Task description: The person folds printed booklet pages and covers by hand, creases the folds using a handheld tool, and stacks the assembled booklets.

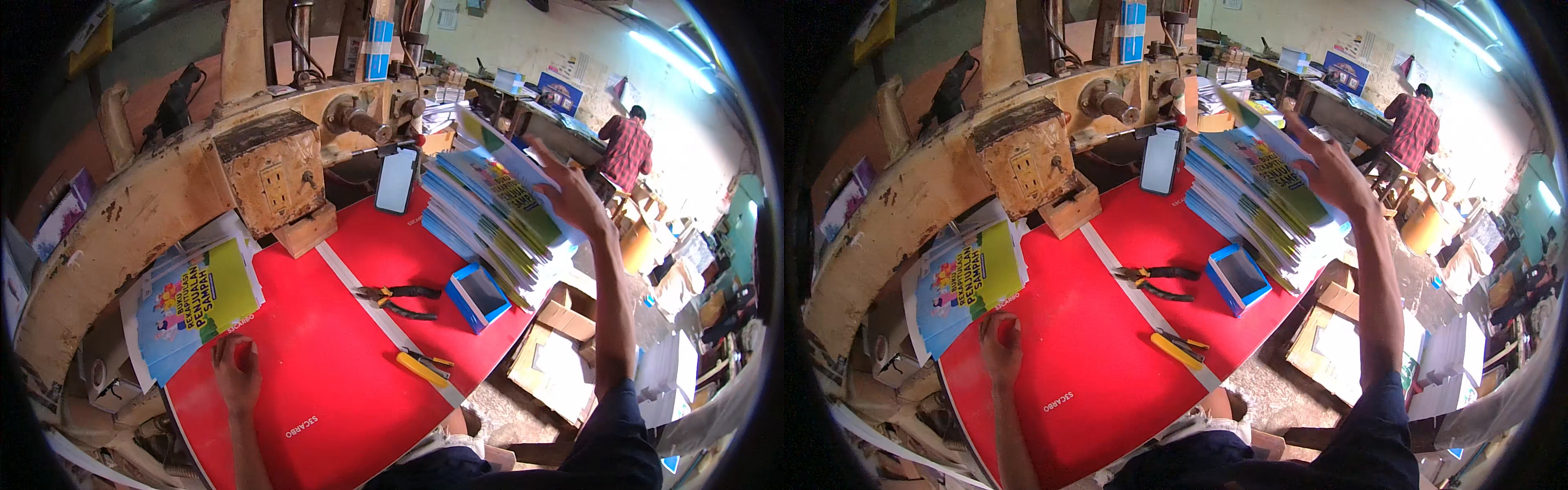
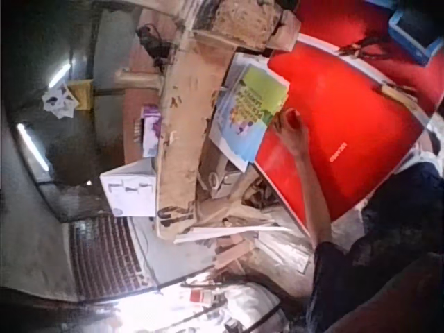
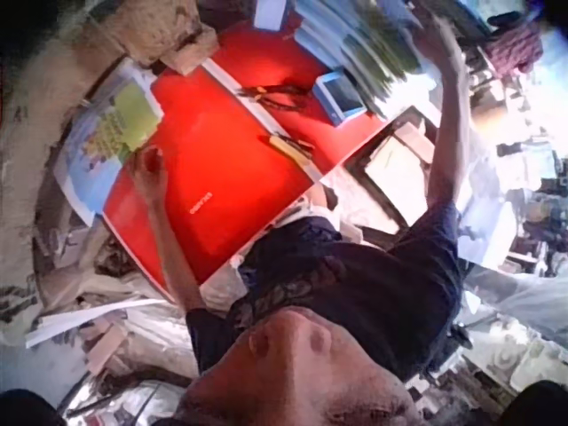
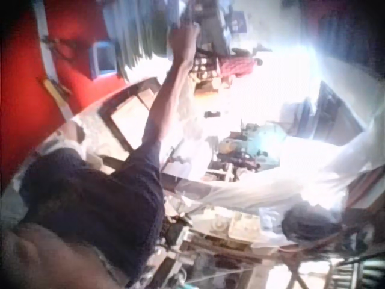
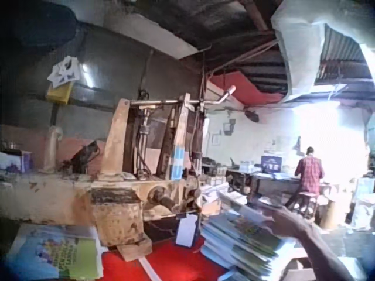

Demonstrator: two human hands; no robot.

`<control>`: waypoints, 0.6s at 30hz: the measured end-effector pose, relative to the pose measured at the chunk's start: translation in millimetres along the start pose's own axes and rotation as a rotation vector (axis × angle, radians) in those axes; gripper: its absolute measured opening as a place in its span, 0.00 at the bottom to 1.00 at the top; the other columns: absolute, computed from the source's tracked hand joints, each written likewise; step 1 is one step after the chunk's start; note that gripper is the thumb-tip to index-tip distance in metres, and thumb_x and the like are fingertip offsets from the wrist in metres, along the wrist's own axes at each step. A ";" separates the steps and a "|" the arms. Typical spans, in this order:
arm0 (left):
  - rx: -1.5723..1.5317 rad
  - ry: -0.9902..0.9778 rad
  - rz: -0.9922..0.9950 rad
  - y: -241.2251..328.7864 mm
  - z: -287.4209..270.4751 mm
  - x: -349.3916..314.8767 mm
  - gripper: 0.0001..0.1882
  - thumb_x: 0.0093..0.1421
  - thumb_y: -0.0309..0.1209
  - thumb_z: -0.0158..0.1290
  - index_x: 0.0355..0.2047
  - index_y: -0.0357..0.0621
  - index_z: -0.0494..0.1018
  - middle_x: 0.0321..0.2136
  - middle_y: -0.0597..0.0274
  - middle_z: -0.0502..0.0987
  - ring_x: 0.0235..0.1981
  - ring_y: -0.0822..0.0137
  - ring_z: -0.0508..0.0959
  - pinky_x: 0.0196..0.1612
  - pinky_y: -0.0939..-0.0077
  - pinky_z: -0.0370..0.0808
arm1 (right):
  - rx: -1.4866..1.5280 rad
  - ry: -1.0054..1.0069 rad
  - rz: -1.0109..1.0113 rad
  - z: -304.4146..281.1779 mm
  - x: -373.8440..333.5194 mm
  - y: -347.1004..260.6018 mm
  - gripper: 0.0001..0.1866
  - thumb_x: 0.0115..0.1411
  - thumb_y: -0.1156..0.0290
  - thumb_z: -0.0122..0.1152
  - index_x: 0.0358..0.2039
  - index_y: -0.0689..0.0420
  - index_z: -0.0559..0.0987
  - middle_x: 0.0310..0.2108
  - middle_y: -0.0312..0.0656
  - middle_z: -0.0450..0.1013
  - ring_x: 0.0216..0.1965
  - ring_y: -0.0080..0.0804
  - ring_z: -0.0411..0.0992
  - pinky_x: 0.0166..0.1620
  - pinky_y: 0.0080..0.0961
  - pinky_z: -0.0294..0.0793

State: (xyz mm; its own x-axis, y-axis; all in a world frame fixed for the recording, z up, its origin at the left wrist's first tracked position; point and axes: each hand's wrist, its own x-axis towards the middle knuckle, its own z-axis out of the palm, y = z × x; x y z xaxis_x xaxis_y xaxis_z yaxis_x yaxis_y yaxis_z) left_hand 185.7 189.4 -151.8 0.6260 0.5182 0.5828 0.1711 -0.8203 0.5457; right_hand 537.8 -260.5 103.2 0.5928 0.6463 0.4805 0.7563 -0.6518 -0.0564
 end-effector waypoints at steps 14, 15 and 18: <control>-0.603 -0.354 0.033 249.5 -145.3 65.3 0.15 0.65 0.24 0.55 0.51 0.32 0.78 0.40 0.55 0.84 0.40 0.66 0.82 0.47 0.71 0.77 | -0.021 0.034 -0.719 -102.8 -20.4 -158.5 0.16 0.50 0.77 0.71 0.41 0.56 0.87 0.36 0.44 0.83 0.39 0.41 0.81 0.44 0.34 0.79; -0.555 -0.404 -0.061 259.1 -181.8 51.4 0.15 0.65 0.23 0.54 0.52 0.31 0.78 0.40 0.55 0.84 0.39 0.67 0.83 0.46 0.71 0.78 | 0.197 -0.014 -0.908 -79.0 -2.2 -193.2 0.16 0.50 0.77 0.70 0.42 0.55 0.87 0.36 0.44 0.82 0.39 0.41 0.80 0.44 0.35 0.79; -0.473 -0.725 -0.297 271.6 -176.0 32.9 0.21 0.68 0.29 0.57 0.58 0.30 0.74 0.40 0.48 0.84 0.39 0.61 0.85 0.43 0.71 0.82 | 0.542 -0.219 -1.148 -23.5 8.4 -244.3 0.18 0.49 0.75 0.69 0.44 0.54 0.86 0.37 0.43 0.81 0.40 0.41 0.78 0.43 0.36 0.78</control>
State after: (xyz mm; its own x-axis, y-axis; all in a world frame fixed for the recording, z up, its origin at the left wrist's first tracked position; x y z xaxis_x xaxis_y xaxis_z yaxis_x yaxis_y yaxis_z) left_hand 118.8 26.2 121.5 0.9577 0.2825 -0.0545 0.1719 -0.4099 0.8958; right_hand 351.5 -105.1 141.5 -0.4747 0.8115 0.3407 0.8455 0.5280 -0.0796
